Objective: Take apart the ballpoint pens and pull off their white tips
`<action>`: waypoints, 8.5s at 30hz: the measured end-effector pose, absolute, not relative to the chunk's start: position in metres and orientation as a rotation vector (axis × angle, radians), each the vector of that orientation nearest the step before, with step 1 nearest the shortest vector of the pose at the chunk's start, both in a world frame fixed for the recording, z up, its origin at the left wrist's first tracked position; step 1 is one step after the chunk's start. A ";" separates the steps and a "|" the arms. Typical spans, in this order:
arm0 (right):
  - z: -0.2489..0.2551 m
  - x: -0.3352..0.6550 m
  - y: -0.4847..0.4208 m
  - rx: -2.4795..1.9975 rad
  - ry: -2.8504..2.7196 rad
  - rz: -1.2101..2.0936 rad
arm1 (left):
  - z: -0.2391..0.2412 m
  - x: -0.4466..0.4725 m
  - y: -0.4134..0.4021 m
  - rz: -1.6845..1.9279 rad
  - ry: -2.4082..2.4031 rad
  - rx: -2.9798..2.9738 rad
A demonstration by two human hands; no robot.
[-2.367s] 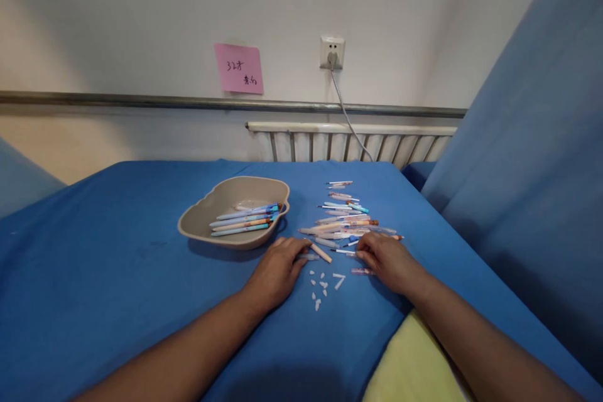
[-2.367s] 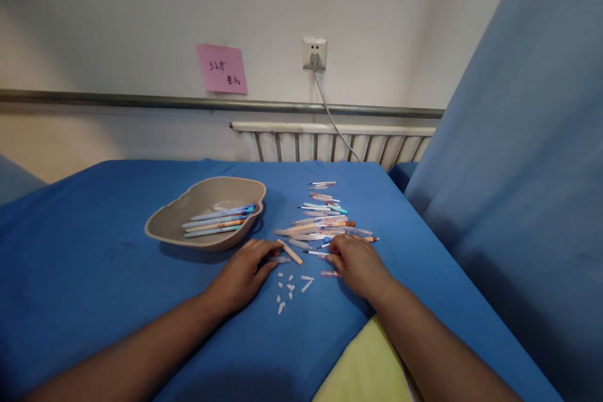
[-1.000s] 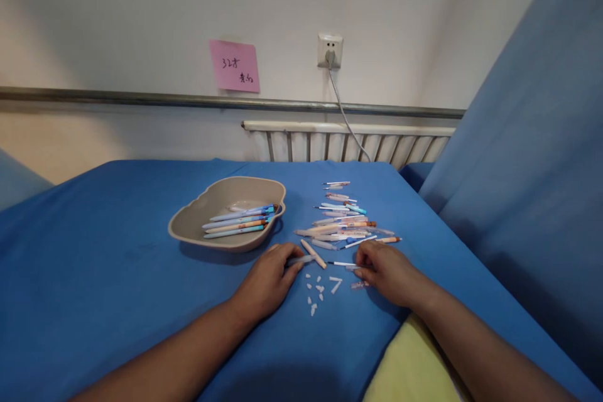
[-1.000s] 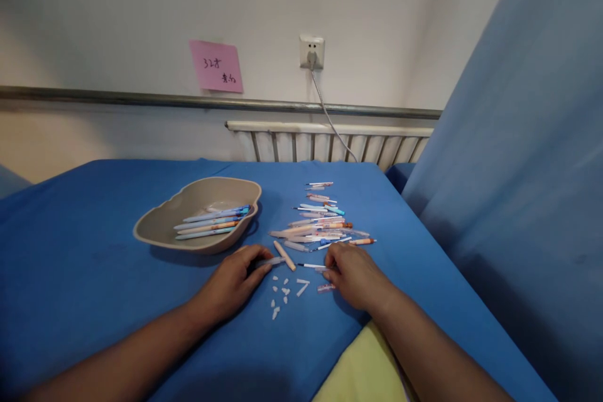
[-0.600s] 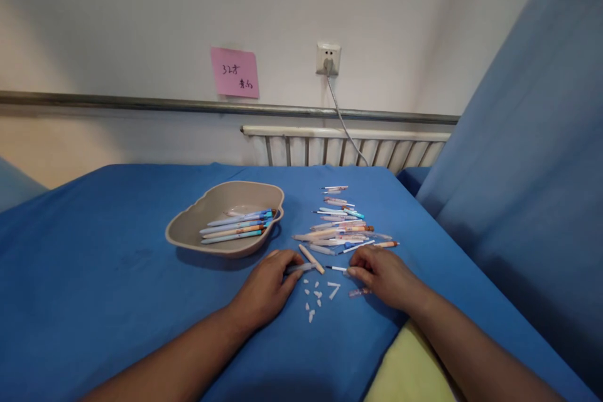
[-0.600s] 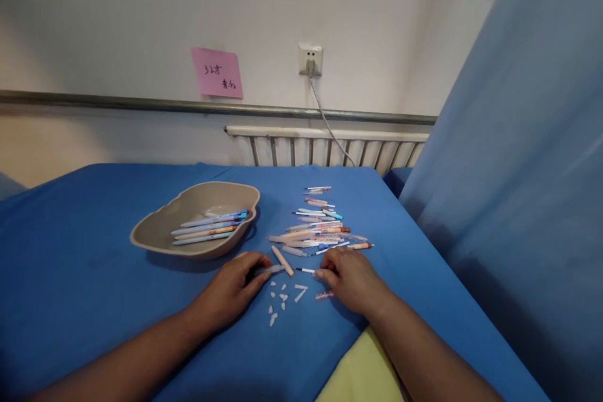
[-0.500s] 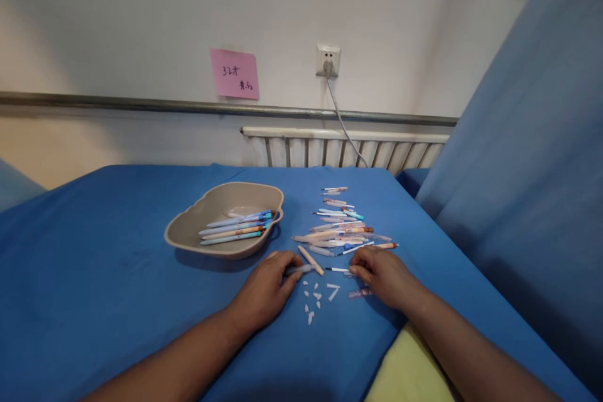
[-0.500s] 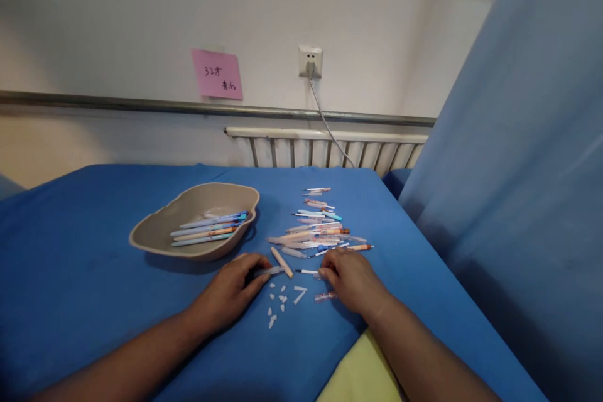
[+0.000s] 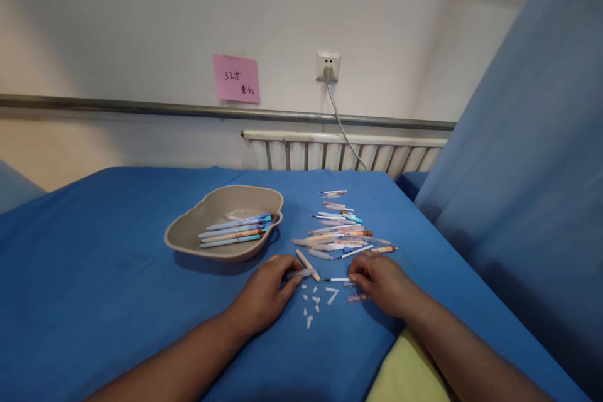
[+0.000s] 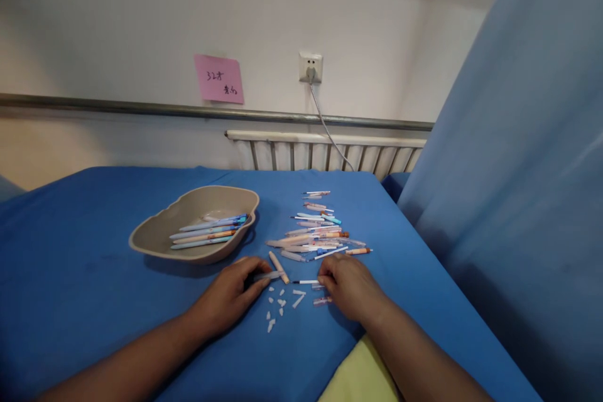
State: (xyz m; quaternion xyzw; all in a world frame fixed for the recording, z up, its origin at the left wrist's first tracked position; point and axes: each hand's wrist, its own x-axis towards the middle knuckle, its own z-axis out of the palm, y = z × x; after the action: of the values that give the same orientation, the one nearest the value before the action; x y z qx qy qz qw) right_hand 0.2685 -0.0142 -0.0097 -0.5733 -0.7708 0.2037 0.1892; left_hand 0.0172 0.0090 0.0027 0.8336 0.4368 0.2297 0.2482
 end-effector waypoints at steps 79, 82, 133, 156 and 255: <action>0.007 0.280 -0.021 -1.591 -2.523 0.280 | -0.001 0.018 0.004 0.718 1.079 2.249; 0.008 0.279 -0.022 -1.564 -2.511 0.288 | 0.000 0.018 0.003 0.704 1.065 2.257; 0.018 0.271 -0.036 -1.252 -1.726 1.043 | 0.009 0.037 -0.021 0.506 0.839 1.755; 0.022 0.286 -0.044 -1.561 -2.321 0.657 | 0.009 0.031 -0.015 0.698 0.975 2.090; 0.013 0.240 -0.051 -1.232 -1.923 0.718 | 0.026 0.025 -0.025 0.698 1.143 2.011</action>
State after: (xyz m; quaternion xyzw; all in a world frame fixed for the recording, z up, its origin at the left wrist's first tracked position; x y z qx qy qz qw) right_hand 0.2396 -0.0509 0.0126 -0.4790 -0.7478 0.2792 0.3653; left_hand 0.0249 -0.0246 0.0263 0.7781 0.4425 0.2700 0.3548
